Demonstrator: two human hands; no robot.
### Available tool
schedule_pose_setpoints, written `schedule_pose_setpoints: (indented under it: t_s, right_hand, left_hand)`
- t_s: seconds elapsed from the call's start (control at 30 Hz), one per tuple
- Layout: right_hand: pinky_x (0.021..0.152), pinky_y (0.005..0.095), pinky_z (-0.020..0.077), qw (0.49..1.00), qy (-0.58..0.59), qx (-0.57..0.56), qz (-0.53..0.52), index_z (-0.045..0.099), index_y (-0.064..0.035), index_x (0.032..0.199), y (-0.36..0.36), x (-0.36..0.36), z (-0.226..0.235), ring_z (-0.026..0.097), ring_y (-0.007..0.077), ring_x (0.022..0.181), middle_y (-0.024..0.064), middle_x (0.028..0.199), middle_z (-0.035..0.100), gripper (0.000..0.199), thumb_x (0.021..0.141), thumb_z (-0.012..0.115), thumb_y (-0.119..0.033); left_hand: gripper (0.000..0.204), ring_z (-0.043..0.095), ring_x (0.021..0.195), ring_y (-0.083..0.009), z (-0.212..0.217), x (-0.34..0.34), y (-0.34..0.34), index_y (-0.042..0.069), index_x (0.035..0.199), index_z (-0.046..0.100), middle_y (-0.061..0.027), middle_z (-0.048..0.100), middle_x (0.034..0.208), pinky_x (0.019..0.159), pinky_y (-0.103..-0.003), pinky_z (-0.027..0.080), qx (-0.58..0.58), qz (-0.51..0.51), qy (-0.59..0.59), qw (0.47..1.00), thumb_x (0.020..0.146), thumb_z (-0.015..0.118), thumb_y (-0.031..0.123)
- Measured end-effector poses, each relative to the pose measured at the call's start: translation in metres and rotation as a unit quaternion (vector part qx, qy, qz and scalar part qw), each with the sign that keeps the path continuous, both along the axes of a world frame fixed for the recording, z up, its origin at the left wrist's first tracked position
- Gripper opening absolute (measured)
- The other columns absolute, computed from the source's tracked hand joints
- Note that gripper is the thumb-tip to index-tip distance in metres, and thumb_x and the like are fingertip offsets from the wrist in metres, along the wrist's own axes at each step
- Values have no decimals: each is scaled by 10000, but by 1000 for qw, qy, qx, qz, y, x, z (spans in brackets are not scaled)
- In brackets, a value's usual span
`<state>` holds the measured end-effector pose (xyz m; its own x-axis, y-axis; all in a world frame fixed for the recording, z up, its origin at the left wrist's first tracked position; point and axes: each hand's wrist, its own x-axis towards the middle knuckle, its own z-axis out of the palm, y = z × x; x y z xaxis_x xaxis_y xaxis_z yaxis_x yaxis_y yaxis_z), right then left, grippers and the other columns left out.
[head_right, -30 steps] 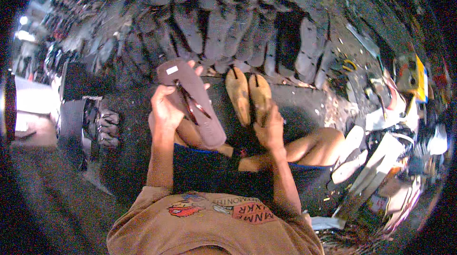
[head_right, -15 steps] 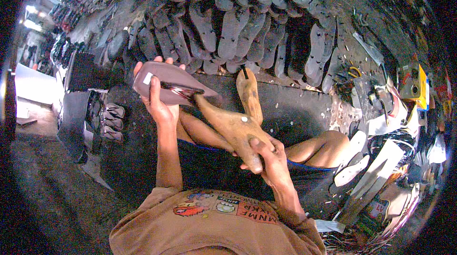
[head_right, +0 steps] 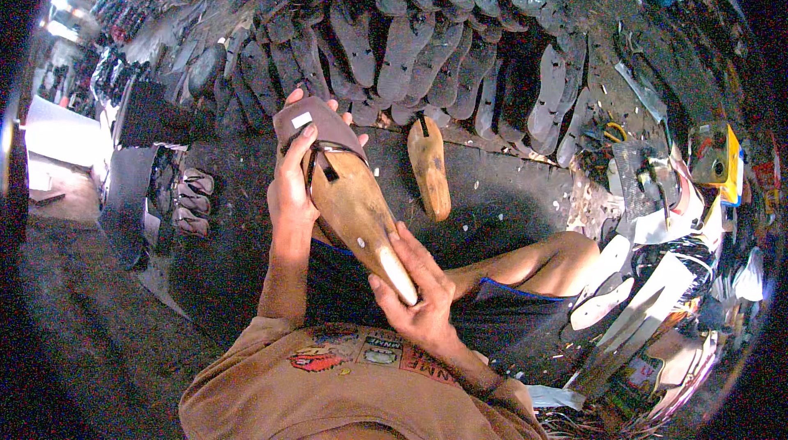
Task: The person applies adhesive to flip-flop soles and presses the straps onto the soles, repeating the process for multiple pairs. The person handles flip-flop soles and straps, using a small container of adhesive and a wooden block to press the parts together.
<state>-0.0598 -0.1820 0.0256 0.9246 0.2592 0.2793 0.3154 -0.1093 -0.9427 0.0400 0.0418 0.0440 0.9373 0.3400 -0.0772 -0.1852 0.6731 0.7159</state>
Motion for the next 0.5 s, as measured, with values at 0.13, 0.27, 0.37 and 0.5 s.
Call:
schedule_pose_setpoints:
  t_s: [0.13,0.27,0.37,0.5]
  right_hand:
    - [1107,467,519,999,-40,1,3,634,78,1407,3,4,-3,612,461,1367,370,1463,586,586,866,820,-45]
    - [1167,498,455,998,17,10,-56,603,70,1447,27,-24,6,540,478,1435,381,1505,541,620,880,823,-49]
    - [1195,510,419,999,-51,-7,-8,591,47,1470,14,7,-11,507,465,1468,341,1548,526,591,924,783,-75]
    - [1195,498,425,997,22,65,-30,596,36,1468,29,15,-30,505,444,1474,304,1551,543,541,959,740,-74]
  left_hand:
    - [590,624,1280,-385,0,-6,-1,244,1579,391,-185,560,1456,1019,-668,570,3,6,-6,1000,1046,634,173]
    - [543,622,1292,-401,-3,-4,-6,220,1571,391,-193,560,1453,1013,-658,577,-6,-12,18,1000,1077,610,263]
    - [580,640,1266,-396,0,-10,5,191,1565,388,-195,583,1411,998,-632,594,-43,-47,-4,998,1061,651,309]
    - [606,650,1269,-347,-24,0,-7,146,1574,392,-179,594,1426,1041,-546,581,42,-42,-2,998,1073,637,381]
